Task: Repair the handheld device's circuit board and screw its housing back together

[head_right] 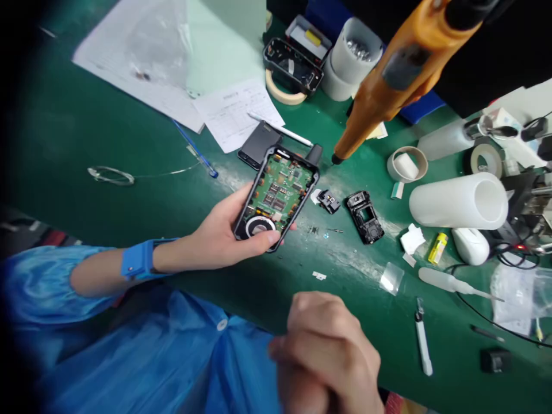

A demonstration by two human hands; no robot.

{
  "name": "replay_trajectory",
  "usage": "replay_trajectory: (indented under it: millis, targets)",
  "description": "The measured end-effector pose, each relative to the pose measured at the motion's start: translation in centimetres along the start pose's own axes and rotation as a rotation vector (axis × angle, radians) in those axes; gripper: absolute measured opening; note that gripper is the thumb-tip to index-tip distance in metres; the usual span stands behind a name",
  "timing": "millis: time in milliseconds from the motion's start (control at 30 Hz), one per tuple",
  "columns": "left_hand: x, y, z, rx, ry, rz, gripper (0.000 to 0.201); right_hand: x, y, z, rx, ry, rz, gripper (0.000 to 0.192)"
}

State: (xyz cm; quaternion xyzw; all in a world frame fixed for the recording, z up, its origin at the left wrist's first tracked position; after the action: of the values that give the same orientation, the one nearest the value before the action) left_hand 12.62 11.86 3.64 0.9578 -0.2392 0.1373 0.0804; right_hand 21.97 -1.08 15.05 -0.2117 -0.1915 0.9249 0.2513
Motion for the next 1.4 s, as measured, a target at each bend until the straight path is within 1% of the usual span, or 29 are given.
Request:
replay_trajectory:
  millis: [100,167,267,367,433,467,500,533,567,633,667,733,867,1000,1167,1300,1400]
  targets:
    - [0.3,0.0,0.0,-0.007,0.004,0.033,0.032,-0.9,-1.3,-1.3,-0.045,-0.117,-0.184,0.046]
    - [0.5,0.0,0.0,-0.004,-0.019,0.052,0.032,-1.3,-2.0,-2.3,-0.086,-0.111,-0.247,0.052]
    - [0.3,0.0,0.2,0.008,-0.049,0.054,0.032,-2.0,-2.4,-3.1,-0.207,-0.105,-0.340,0.057]
    - [0.3,-0.1,0.4,0.009,-0.078,0.057,0.029,-2.1,-2.1,-4.5,-0.212,-0.169,-0.326,0.064]
    - [0.3,-0.1,0.6,0.006,-0.102,0.066,0.029,-2.6,-1.6,-5.1,-0.222,-0.144,-0.342,0.061]
    - [0.3,0.0,0.6,0.003,-0.110,0.070,0.028,-2.7,-1.3,-5.1,-0.243,-0.106,-0.339,0.053]
    - [0.4,0.0,0.7,-0.001,-0.112,0.079,0.028,-2.5,-1.1,-5.1,-0.260,-0.057,-0.304,0.040]
    - [0.4,0.1,0.7,-0.010,-0.107,0.090,0.026,-2.1,-1.0,-5.1,-0.269,-0.009,-0.250,0.026]
    - [0.5,0.2,0.7,-0.020,-0.097,0.103,0.025,-1.6,-0.9,-5.1,-0.266,0.026,-0.185,0.016]
    - [0.7,0.3,0.8,-0.040,-0.070,0.126,0.025,-0.6,-0.8,-5.3,-0.243,0.043,-0.075,0.025]
    - [0.7,0.3,0.8,-0.045,-0.057,0.135,0.026,-0.4,-0.8,-5.3,-0.235,0.039,-0.056,0.028]
    - [0.8,0.4,0.8,-0.046,-0.056,0.147,0.030,-0.1,-0.8,-5.2,-0.230,0.023,-0.047,0.029]
    - [1.0,0.5,1.0,-0.034,-0.118,0.178,0.036,0.3,-1.0,-4.9,-0.250,0.009,-0.064,0.024]
    - [1.2,0.7,1.2,-0.003,-0.174,0.208,0.034,0.7,-1.3,-4.6,-0.298,-0.001,-0.047,0.023]
    - [1.3,0.9,1.4,-0.023,-0.164,0.231,0.038,0.5,-1.3,-4.7,-0.309,-0.032,-0.066,0.022]
    - [1.1,0.7,1.6,-0.052,-0.148,0.191,0.042,0.1,-1.2,-4.8,-0.296,-0.056,-0.097,0.027]
    - [0.7,0.5,1.7,-0.082,-0.133,0.141,0.044,-0.2,-1.4,-4.7,-0.271,-0.069,-0.118,0.024]
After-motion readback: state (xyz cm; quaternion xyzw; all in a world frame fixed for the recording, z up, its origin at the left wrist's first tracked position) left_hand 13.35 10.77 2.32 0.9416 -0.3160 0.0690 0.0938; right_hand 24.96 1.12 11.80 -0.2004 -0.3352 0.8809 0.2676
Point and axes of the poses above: each hand's wrist, its own y-axis away from the middle knuckle, its own x-axis out of the palm, z = x × y, the point moved 10 cm from there along -y, towards the middle knuckle, and after that the axes turned 13 degrees about -z, right-handed, at the moved point
